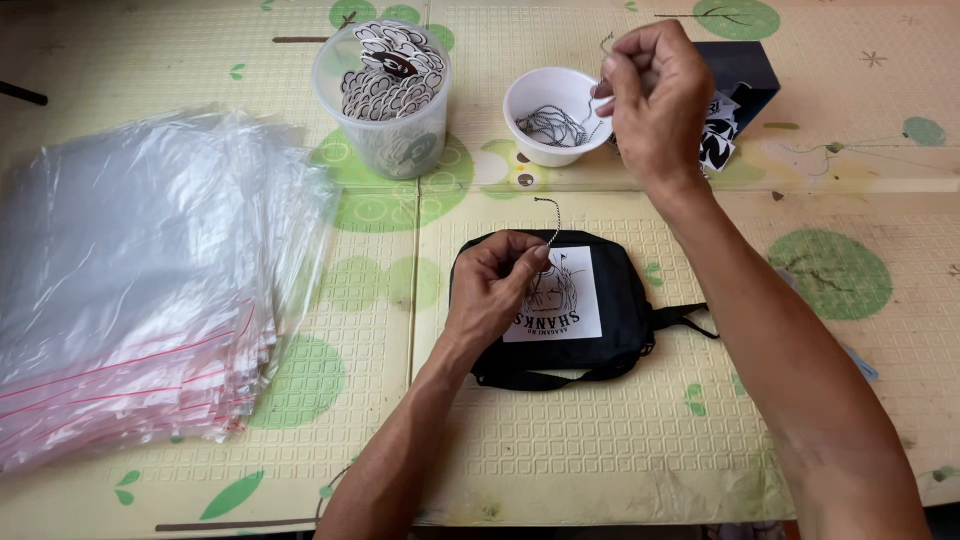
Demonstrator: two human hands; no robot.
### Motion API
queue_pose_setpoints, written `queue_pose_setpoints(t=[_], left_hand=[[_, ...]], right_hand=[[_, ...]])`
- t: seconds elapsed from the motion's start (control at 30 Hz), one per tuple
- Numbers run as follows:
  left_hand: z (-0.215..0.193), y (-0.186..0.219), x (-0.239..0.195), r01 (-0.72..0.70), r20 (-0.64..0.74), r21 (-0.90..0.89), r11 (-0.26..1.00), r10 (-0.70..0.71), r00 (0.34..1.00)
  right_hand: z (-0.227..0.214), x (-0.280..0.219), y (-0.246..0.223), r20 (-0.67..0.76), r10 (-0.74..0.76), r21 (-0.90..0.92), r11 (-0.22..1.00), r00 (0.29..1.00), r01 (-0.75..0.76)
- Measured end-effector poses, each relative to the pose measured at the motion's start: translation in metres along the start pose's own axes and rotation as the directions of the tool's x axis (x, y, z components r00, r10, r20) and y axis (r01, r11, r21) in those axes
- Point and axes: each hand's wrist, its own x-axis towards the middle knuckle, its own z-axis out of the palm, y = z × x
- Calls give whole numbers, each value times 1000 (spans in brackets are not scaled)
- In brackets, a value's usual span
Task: The person cleans a black shoulder bag with a blue brush, then attaches a printed label and a small charm to the bag's strap. The person smooths the label and secures the charm by hand.
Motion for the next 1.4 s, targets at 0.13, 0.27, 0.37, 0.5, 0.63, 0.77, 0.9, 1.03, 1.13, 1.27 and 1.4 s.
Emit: queue_pose_setpoints(t=[0.13,0.27,0.37,0.5,0.63,0.77,0.9,1.03,1.13,1.27,1.4], left_hand=[[0,10,-5,-10,25,-22,1000,11,1000],[-1,8,-8,3,61,-46,999,0,998],[-2,4,-9,13,69,-60,998,-9,998],[0,5,-9,13,74,-88,996,-6,997],[3,10,-10,17,86,-109,994,-7,996],[2,3,-7,3,115,-125,992,12,993],[5,10,-9,34,87,-115,993,-24,996],[3,5,-10,52,85,-108,993,-43,995],[4,4,-10,69,78,-117,991,-60,995],[3,3,-11,86,50,-124,989,-80,996],[2,1,-11,97,22,-127,987,-95,995]], right_hand=[[-3,5,66,107,9,-289,957,994,23],[-5,-26,23,201,84,-368,930,976,-4],[-5,-59,-46,219,13,-218,975,976,36],[-10,-97,-97,231,-109,-246,955,967,166],[-9,-115,-92,230,-61,-226,967,971,115],[-3,-124,-84,214,130,-127,986,968,-104],[5,-135,-76,194,390,147,895,900,-420],[7,-145,-66,164,481,248,825,861,-508],[7,-147,-63,157,517,256,802,842,-540],[15,-150,-55,184,512,192,819,839,-541],[18,-150,-53,200,486,163,840,851,-518]])
